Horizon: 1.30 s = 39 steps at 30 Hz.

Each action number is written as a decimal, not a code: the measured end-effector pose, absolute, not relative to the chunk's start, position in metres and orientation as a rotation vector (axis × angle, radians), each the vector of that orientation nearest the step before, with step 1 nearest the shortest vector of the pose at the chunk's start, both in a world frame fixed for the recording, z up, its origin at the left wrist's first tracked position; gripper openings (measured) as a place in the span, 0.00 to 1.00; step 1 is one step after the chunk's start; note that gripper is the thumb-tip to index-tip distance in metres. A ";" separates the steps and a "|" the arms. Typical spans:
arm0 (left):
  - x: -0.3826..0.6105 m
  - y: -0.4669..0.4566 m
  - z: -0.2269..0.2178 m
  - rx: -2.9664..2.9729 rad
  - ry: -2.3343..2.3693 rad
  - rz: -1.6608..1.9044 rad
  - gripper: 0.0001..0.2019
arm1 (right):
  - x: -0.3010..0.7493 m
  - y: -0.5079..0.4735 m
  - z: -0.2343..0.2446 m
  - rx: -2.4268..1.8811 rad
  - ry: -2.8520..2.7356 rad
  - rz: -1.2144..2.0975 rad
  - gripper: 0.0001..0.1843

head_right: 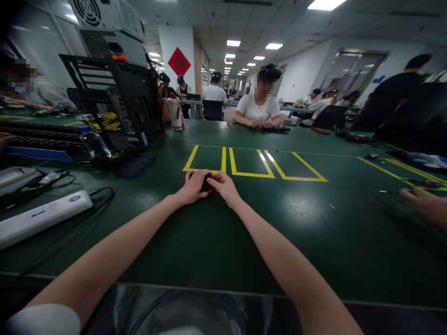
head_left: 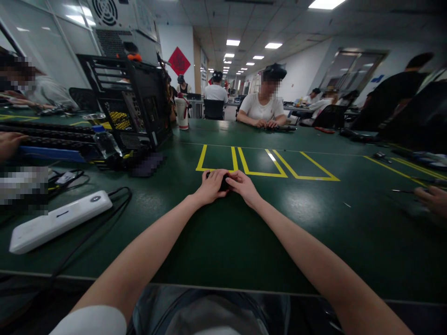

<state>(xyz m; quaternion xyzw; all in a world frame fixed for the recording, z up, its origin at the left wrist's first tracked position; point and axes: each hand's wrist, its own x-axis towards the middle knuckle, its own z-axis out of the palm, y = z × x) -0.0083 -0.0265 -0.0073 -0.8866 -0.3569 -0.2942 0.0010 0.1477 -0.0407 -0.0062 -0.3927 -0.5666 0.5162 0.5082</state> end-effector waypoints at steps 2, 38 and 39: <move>-0.008 -0.027 -0.007 -2.781 -1.135 -0.918 0.26 | 0.146 -0.039 -0.006 -0.965 -1.336 1.241 0.16; -0.009 -0.027 -0.006 -2.779 -1.149 -0.910 0.28 | 0.149 -0.037 -0.008 -0.977 -1.440 1.188 0.20; -0.009 -0.026 -0.007 -2.777 -1.155 -0.907 0.28 | 0.150 -0.038 -0.008 -0.938 -1.450 1.201 0.20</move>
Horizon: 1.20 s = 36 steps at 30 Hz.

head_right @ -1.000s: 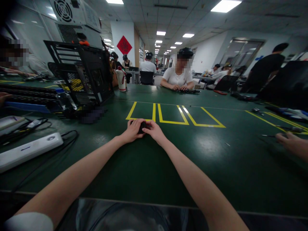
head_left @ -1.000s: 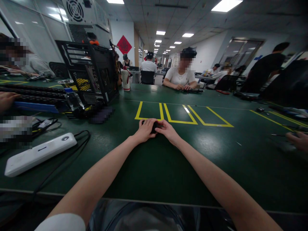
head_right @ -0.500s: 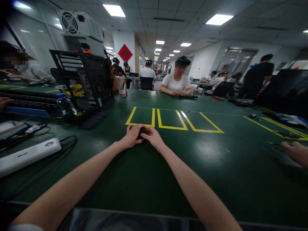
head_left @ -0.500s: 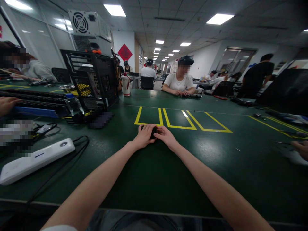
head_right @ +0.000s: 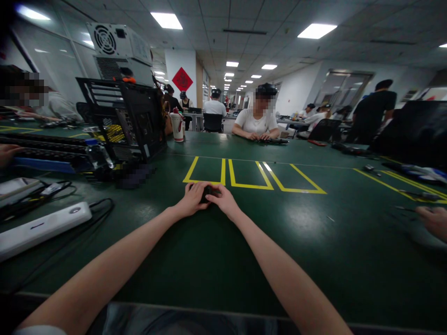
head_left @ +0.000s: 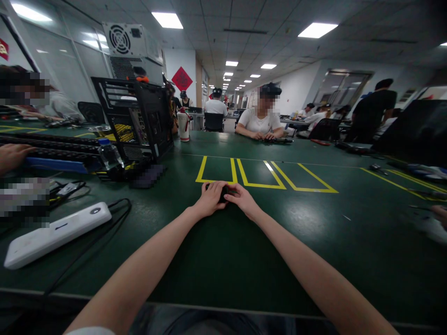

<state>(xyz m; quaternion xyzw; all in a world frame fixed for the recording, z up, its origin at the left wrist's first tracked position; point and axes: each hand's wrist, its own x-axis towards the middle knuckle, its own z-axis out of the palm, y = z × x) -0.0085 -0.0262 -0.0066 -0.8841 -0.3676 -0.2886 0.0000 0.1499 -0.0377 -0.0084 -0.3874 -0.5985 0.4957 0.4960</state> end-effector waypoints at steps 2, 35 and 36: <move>-0.008 -0.026 -0.008 -2.774 -1.164 -0.903 0.28 | 0.151 -0.039 -0.010 -0.892 -1.441 1.209 0.21; -0.006 -0.026 -0.008 -2.722 -1.217 -0.890 0.27 | 0.151 -0.038 -0.009 -0.874 -1.465 1.199 0.19; -0.006 -0.026 -0.007 -2.722 -1.222 -0.889 0.27 | 0.151 -0.039 -0.008 -0.896 -1.448 1.206 0.17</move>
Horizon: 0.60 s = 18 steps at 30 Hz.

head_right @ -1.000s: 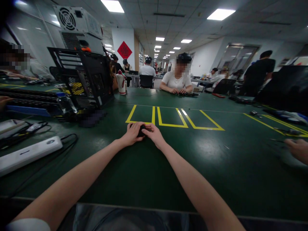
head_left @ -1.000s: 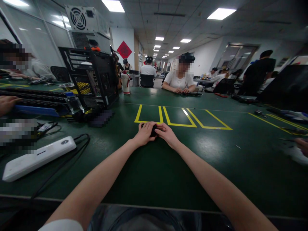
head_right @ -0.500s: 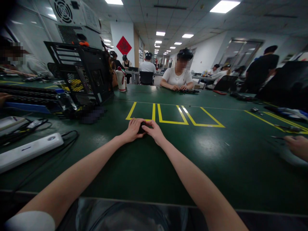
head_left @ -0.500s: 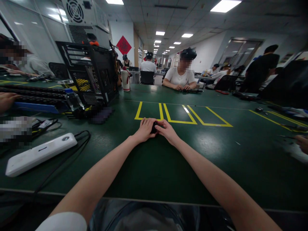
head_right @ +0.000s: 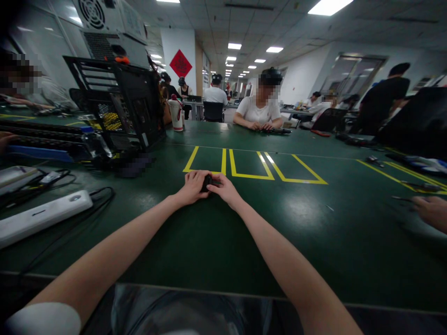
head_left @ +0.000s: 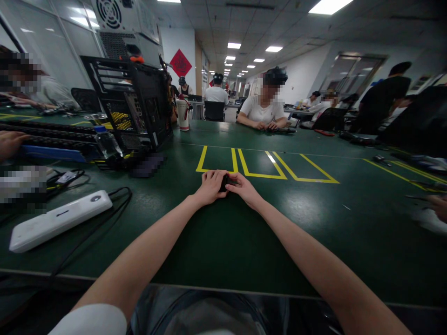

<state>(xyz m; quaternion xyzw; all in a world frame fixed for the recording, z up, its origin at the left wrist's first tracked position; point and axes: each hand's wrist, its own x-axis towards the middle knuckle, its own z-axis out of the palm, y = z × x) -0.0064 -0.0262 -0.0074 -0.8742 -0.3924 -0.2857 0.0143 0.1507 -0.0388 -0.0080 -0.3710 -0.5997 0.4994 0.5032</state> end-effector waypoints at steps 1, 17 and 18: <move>-0.006 -0.026 -0.007 -2.723 -1.226 -0.889 0.27 | 0.150 -0.039 -0.007 -0.926 -1.423 1.214 0.16; -0.007 -0.022 -0.009 -2.764 -1.217 -0.883 0.27 | 0.154 -0.040 -0.010 -0.882 -1.509 1.135 0.17; -0.007 -0.022 -0.009 -2.763 -1.219 -0.885 0.28 | 0.153 -0.040 -0.011 -0.911 -1.496 1.126 0.16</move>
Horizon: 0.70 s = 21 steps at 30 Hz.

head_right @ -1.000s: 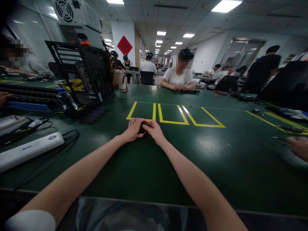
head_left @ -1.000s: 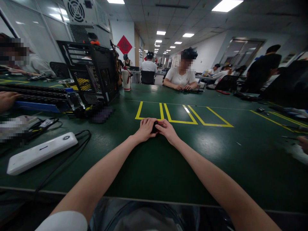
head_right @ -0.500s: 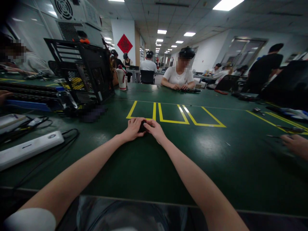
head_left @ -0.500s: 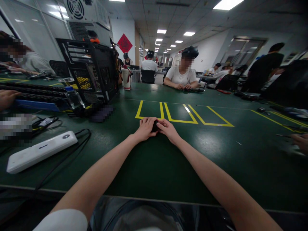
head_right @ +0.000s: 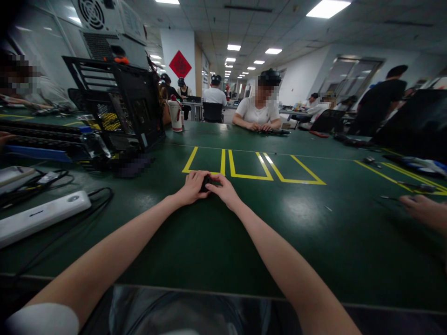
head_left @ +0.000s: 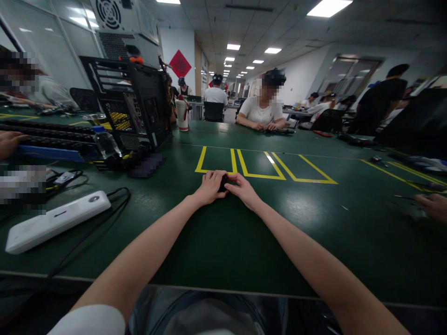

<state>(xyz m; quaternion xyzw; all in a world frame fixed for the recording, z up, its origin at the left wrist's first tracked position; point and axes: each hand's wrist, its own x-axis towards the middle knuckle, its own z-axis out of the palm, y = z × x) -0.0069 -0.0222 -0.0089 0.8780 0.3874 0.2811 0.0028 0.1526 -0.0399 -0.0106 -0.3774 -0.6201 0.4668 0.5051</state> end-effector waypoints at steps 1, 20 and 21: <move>-0.007 -0.022 -0.009 2.750 1.218 0.881 0.28 | 0.151 -0.040 -0.011 -0.938 -1.480 1.129 0.16; -0.006 -0.018 -0.010 2.740 1.223 0.868 0.29 | 0.150 -0.042 -0.008 -0.935 -1.448 1.107 0.13; -0.006 -0.018 -0.010 2.737 1.227 0.866 0.29 | 0.149 -0.041 -0.008 -0.952 -1.430 1.096 0.14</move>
